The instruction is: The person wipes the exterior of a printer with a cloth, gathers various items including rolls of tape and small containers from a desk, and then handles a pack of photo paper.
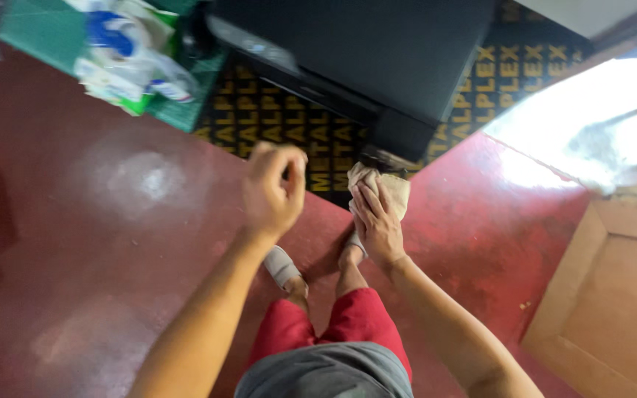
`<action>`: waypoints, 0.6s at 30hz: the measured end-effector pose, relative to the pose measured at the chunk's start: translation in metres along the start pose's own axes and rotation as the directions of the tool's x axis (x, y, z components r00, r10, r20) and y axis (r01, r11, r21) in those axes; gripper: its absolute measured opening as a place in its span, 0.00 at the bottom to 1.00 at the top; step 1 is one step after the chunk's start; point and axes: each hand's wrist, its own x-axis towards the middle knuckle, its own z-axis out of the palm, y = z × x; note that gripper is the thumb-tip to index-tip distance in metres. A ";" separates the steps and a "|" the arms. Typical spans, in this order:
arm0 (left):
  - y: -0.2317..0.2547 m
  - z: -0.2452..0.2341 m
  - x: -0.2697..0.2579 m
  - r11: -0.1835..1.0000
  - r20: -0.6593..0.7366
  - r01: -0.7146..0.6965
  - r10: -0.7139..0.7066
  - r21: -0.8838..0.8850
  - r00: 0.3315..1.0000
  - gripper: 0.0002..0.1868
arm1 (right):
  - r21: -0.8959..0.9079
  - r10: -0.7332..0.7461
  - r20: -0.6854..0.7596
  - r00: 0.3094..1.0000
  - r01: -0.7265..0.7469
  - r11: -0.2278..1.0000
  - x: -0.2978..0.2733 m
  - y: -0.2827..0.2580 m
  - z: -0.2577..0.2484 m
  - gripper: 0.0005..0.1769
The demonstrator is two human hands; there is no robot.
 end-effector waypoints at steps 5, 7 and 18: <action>-0.042 -0.030 -0.073 0.978 0.112 0.204 -0.197 -0.050 0.974 0.00 | 0.157 -0.077 0.125 0.989 0.057 0.986 0.070 -0.034 0.011 0.40; -0.055 -0.041 -0.096 0.964 0.134 0.261 -0.253 -0.049 0.958 0.01 | 0.057 -0.081 0.064 0.995 0.078 0.995 0.087 -0.039 0.020 0.37; -0.108 -0.109 -0.149 0.892 0.115 0.450 -0.443 -0.044 0.889 0.04 | -0.174 0.024 0.006 1.000 -0.022 0.985 0.187 -0.083 0.105 0.35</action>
